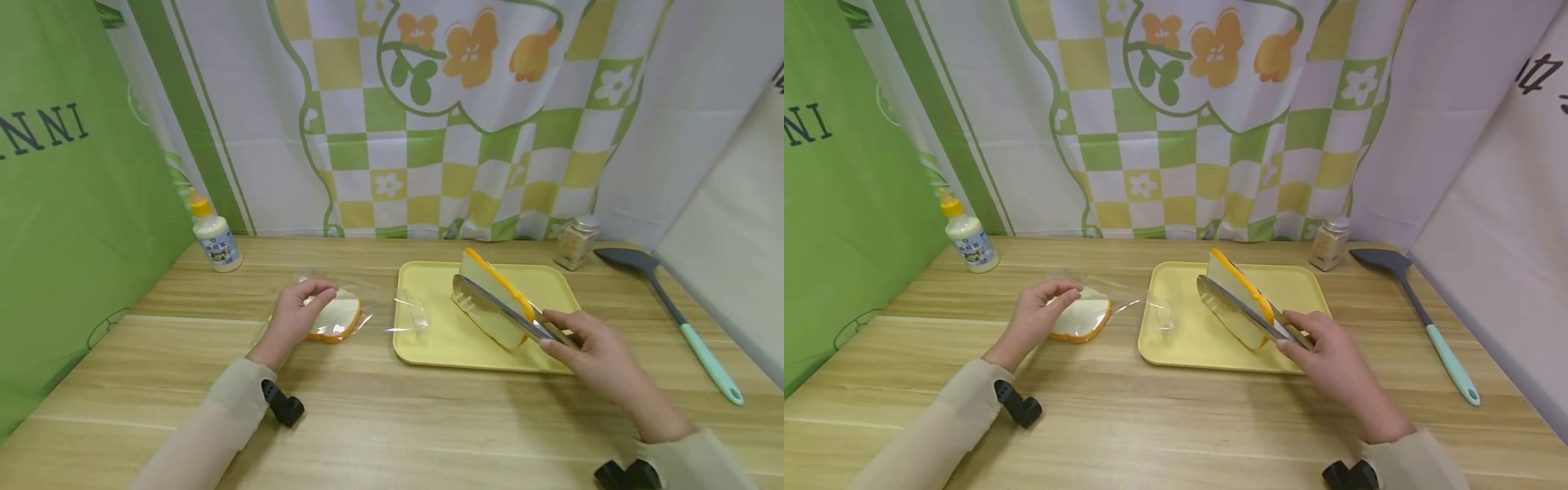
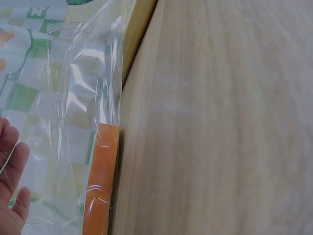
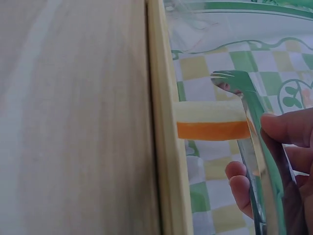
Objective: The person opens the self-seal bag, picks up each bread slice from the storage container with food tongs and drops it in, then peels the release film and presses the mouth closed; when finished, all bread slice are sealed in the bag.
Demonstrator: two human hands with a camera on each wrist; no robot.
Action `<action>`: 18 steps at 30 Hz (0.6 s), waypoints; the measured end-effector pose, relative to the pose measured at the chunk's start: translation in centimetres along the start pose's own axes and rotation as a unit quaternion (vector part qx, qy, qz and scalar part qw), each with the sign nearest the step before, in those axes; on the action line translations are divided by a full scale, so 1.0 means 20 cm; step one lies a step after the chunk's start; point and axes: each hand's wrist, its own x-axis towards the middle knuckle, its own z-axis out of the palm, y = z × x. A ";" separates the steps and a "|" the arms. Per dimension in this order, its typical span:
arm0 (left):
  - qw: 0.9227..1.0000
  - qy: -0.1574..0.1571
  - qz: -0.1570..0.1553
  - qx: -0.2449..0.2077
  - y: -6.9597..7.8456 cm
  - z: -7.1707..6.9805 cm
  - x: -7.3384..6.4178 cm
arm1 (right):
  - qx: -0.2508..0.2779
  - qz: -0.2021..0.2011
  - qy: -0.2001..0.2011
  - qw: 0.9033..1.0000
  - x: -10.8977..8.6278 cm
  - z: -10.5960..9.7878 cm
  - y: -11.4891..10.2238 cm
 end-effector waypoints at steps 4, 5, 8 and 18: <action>1.000 -0.004 0.000 -0.006 0.00 0.00 0.00 | 0.003 -0.015 0.008 1.000 -0.02 0.02 0.01; 1.000 -0.004 0.000 -0.005 0.00 0.00 0.00 | 0.006 -0.022 0.012 1.000 -0.02 0.03 0.02; 1.000 -0.003 0.000 -0.008 0.01 0.00 0.00 | 0.012 -0.034 0.020 0.999 -0.03 0.05 0.02; 0.990 -0.034 0.118 0.063 0.07 0.02 -0.01 | 0.030 0.008 0.008 0.999 -0.02 0.04 -0.01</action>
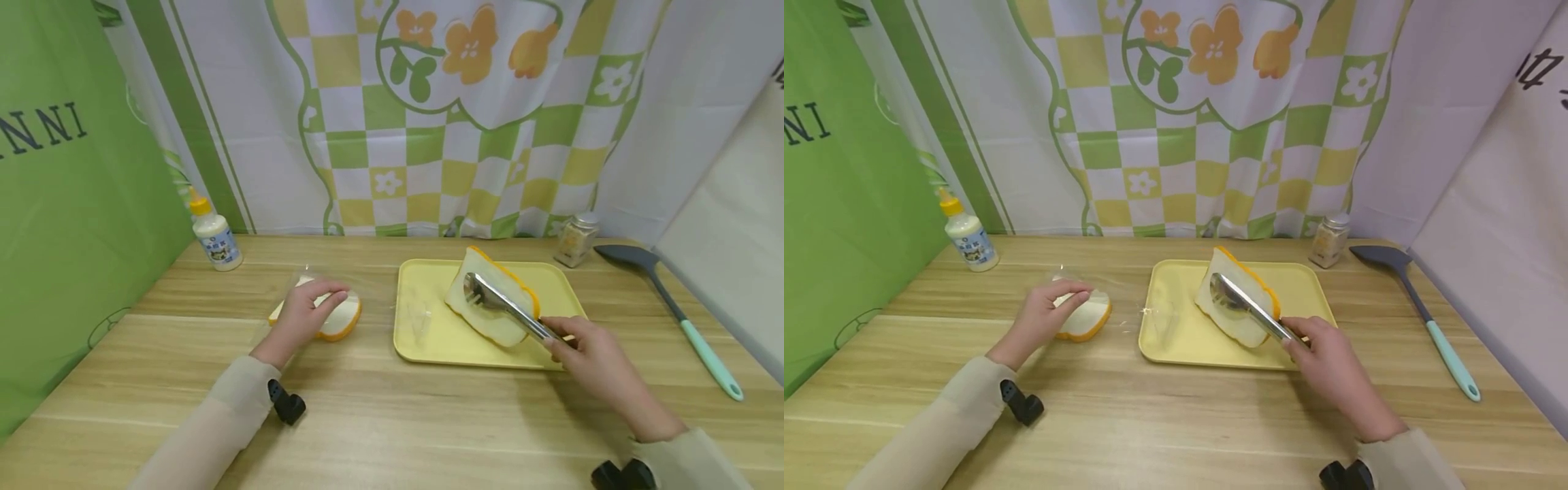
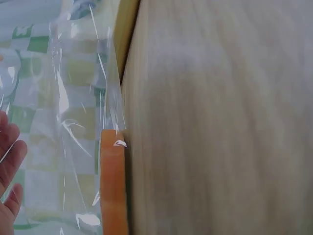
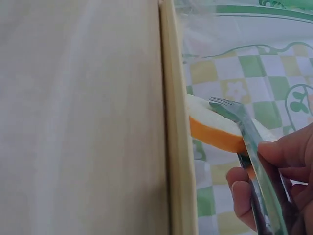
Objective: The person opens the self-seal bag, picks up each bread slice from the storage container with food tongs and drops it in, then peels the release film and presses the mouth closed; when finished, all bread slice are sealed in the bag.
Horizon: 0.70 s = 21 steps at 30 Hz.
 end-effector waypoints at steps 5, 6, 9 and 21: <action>0.999 -0.026 0.016 0.021 0.02 0.00 0.02 | 0.059 0.052 -0.047 0.996 0.03 -0.04 -0.03; 0.999 -0.031 0.016 0.025 0.02 0.00 0.02 | 0.076 0.063 -0.056 0.994 0.04 -0.04 -0.04; 0.998 -0.046 0.023 0.037 0.01 0.00 0.04 | 0.132 0.092 -0.073 0.984 0.05 -0.06 -0.06; 0.994 -0.105 0.019 0.036 0.05 0.00 0.10 | 0.239 0.113 -0.102 0.959 -0.01 -0.09 -0.14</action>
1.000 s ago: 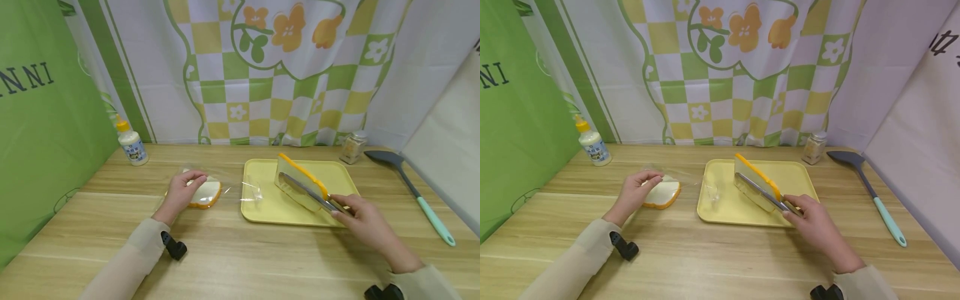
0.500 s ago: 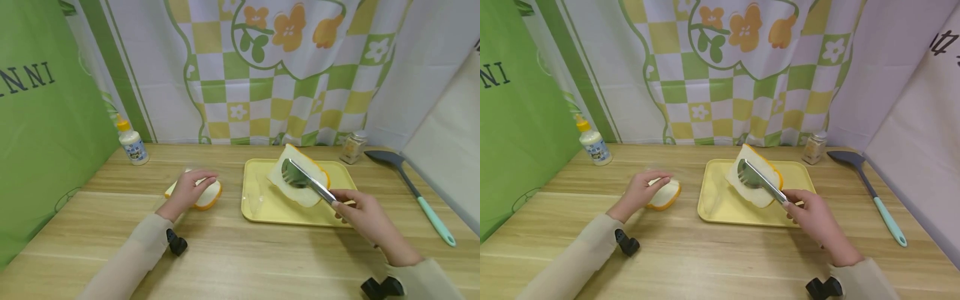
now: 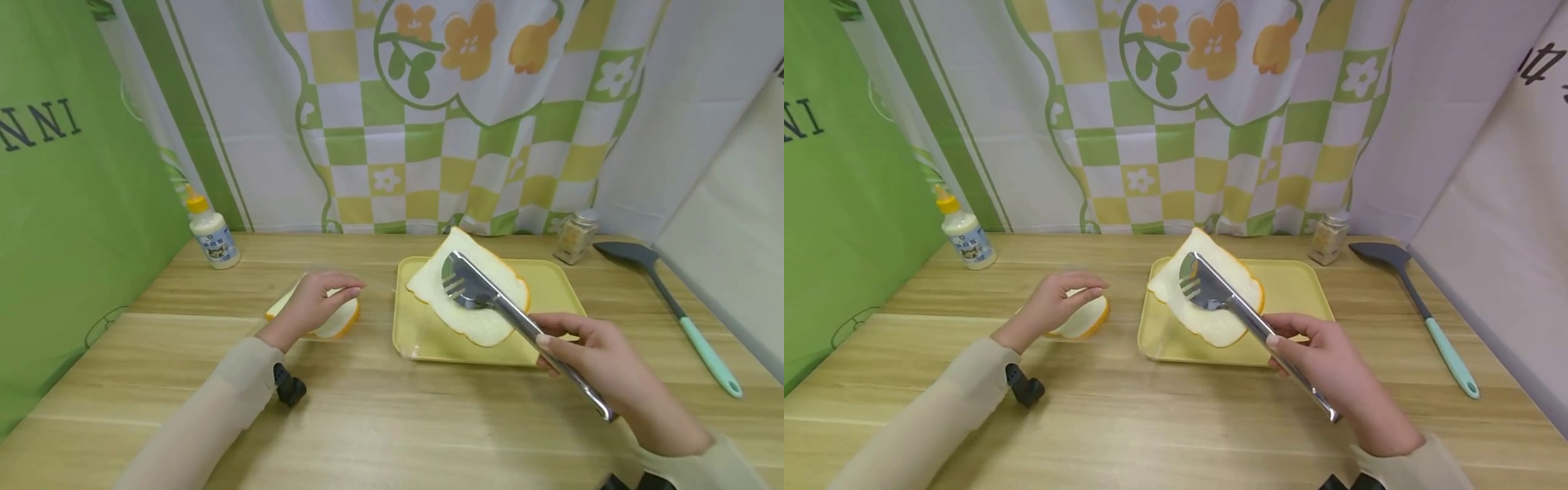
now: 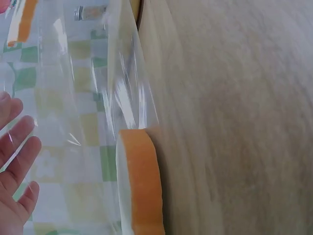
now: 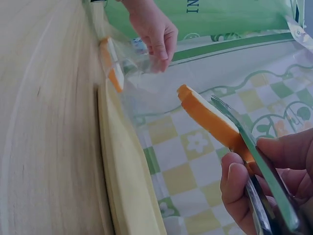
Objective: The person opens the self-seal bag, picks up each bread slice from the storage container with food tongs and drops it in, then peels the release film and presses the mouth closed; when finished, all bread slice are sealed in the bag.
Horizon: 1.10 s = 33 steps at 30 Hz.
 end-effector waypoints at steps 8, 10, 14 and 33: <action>1.000 0.020 -0.011 -0.017 -0.01 0.01 0.00 | 0.020 -0.012 -0.028 0.999 -0.03 0.02 0.02; 0.999 0.020 -0.014 -0.023 -0.01 0.02 -0.01 | 0.028 -0.006 -0.042 0.999 -0.03 0.04 0.03; 0.999 0.027 -0.020 -0.031 -0.01 0.03 -0.01 | 0.052 0.005 -0.070 0.996 -0.05 0.07 0.07; 0.997 0.055 -0.043 -0.033 -0.03 0.07 -0.04 | 0.119 0.029 -0.155 0.980 -0.07 0.13 0.11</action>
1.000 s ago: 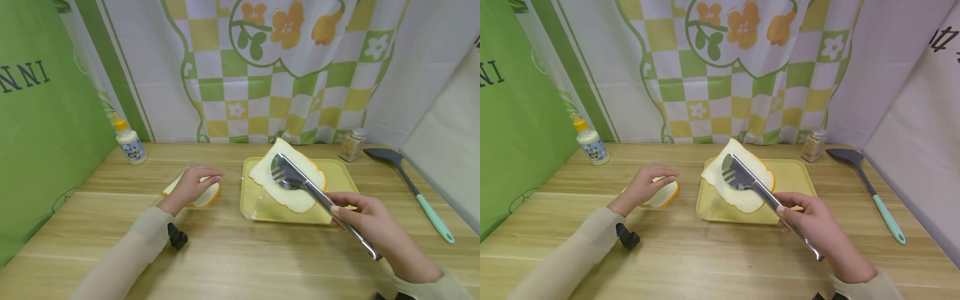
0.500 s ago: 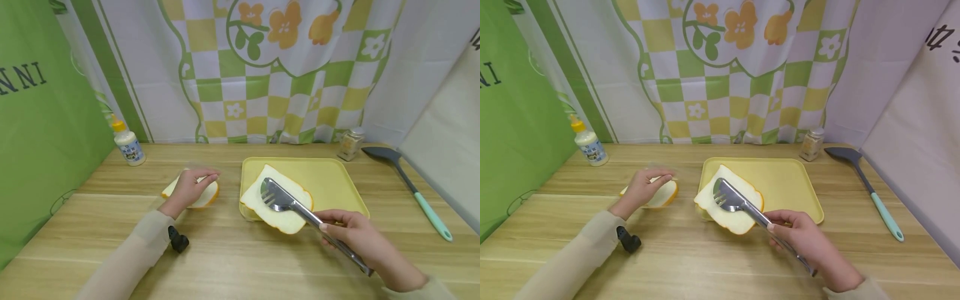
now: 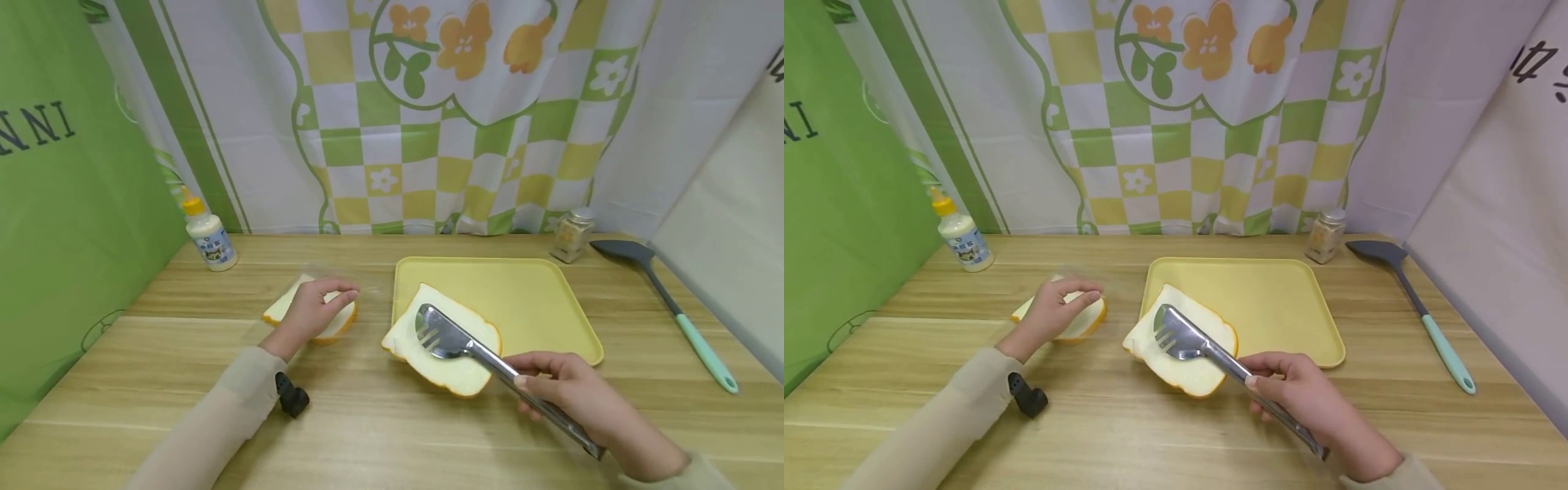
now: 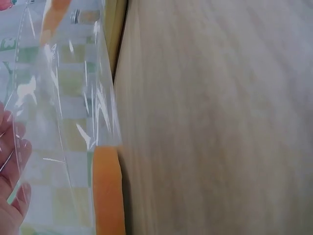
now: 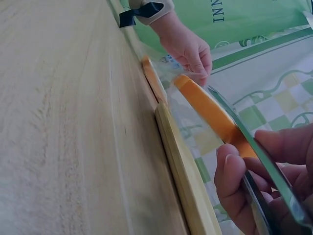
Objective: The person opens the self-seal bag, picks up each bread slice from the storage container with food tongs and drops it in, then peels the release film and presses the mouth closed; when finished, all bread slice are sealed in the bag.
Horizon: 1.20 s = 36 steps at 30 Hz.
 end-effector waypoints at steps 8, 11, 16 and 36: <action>1.000 -0.003 0.020 0.006 0.01 0.02 0.00 | -0.010 0.000 0.014 1.000 0.01 0.02 0.02; 1.000 -0.001 0.022 0.008 0.01 0.02 0.00 | -0.011 -0.001 0.008 1.000 0.01 0.02 0.02; 1.000 -0.003 0.018 0.008 0.02 0.03 0.00 | -0.004 0.017 -0.021 1.000 0.02 0.01 0.01; 0.999 -0.001 0.039 -0.001 0.01 0.05 -0.01 | 0.010 0.050 -0.040 0.998 0.18 0.05 -0.03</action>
